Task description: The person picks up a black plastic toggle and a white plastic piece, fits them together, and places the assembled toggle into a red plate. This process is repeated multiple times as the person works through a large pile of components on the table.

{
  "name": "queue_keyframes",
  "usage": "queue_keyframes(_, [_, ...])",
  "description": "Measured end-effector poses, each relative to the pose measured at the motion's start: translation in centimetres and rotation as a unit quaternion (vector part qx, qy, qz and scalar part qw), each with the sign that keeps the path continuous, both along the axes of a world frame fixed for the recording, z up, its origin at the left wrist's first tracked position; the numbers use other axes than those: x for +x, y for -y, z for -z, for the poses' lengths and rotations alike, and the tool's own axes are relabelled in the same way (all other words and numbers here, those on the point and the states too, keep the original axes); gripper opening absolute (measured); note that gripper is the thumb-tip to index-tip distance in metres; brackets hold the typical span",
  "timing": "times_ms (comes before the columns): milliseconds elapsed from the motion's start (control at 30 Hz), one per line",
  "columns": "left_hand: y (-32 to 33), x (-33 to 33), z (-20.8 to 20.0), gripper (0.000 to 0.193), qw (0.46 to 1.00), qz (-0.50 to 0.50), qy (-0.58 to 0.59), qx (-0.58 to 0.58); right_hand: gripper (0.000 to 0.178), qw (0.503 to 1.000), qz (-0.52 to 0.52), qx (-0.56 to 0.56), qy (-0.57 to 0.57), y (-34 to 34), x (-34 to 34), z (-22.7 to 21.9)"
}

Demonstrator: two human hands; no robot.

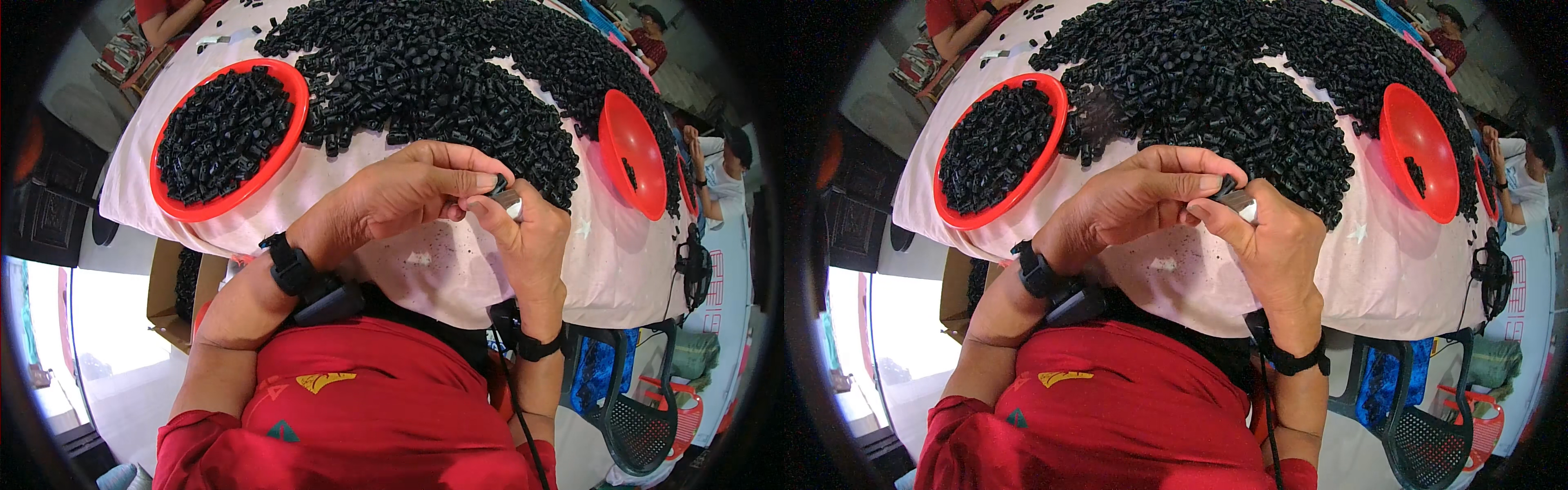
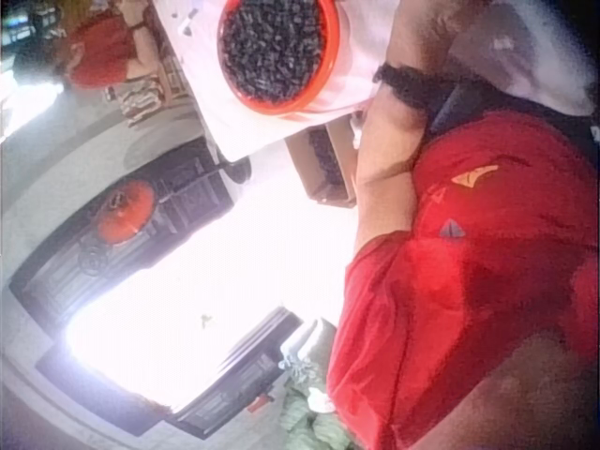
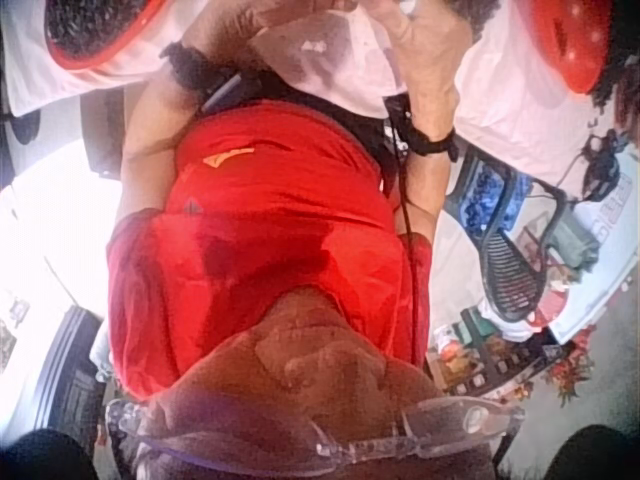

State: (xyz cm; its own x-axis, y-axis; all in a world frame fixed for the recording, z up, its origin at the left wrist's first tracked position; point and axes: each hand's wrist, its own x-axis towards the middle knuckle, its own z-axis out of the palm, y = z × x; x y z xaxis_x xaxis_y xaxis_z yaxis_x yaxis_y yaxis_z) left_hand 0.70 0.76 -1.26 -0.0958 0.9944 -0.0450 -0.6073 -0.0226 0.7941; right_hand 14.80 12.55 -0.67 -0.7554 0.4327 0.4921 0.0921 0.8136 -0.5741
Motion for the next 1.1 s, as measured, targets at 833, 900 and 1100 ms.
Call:
queue_keyframes(833, [0.08, -0.09, -0.01, 0.031, 1.000, -0.004, -0.013, -0.006, 0.055, 1.000, 0.007, -0.017, 0.015, 0.35, 0.24, -0.61])
queue_keyframes(900, [0.13, -0.24, 0.07, 0.031, 1.000, 0.000, -0.015, 0.003, 0.055, 1.000, 0.004, -0.016, 0.014, 0.27, 0.15, -0.58])
queue_keyframes(1100, [0.06, -0.11, 0.14, 0.031, 1.000, -0.004, -0.015, 0.000, 0.054, 1.000, 0.001, -0.002, 0.017, 0.24, 0.14, -0.46])
